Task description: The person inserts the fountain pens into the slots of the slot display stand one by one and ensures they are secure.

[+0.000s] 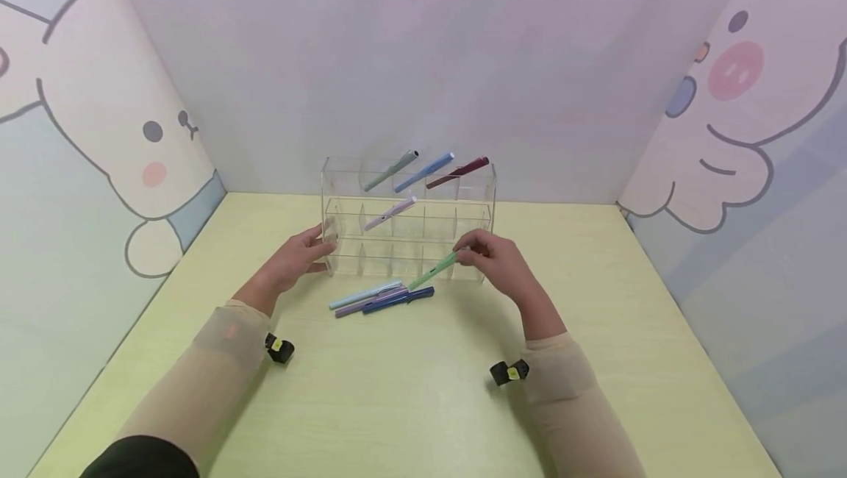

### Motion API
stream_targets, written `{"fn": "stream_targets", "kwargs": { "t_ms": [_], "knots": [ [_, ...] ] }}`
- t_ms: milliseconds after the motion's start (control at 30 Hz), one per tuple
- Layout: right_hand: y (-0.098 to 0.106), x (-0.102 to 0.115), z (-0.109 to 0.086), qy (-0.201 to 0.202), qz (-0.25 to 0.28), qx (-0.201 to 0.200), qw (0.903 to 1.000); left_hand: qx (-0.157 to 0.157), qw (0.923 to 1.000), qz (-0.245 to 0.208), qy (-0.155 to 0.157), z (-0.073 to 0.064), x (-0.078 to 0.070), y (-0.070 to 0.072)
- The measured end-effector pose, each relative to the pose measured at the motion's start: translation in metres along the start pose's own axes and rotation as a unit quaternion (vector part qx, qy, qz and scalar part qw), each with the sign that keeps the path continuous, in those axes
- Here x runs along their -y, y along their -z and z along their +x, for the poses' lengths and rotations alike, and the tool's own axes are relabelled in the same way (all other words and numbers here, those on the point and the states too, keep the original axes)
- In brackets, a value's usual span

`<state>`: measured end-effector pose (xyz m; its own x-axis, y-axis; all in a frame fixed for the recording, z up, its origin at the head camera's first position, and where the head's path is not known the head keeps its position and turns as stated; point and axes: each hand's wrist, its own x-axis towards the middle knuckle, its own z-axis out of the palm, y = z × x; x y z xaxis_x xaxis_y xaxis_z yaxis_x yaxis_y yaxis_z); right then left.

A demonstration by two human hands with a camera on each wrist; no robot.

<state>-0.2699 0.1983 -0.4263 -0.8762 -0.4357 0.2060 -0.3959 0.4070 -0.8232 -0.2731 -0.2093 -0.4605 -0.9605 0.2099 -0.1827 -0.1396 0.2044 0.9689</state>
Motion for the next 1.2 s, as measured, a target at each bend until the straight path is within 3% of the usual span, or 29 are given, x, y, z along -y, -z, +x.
{"fn": "stream_targets", "kwargs": {
  "t_ms": [567,867,1200],
  "knots": [
    [0.041,0.042,0.036,0.061,-0.01,-0.155,0.9859,0.0,1.0,0.003,0.005,0.0,0.002,0.001],
    [0.04,0.043,0.047,0.059,-0.063,-0.15,0.9849,-0.001,1.0,0.005,0.005,-0.001,0.0,-0.001],
    [0.028,0.038,0.052,0.051,-0.033,-0.122,0.9907,-0.009,0.9999,0.006,0.012,0.001,0.0,-0.001]
  ]
}}
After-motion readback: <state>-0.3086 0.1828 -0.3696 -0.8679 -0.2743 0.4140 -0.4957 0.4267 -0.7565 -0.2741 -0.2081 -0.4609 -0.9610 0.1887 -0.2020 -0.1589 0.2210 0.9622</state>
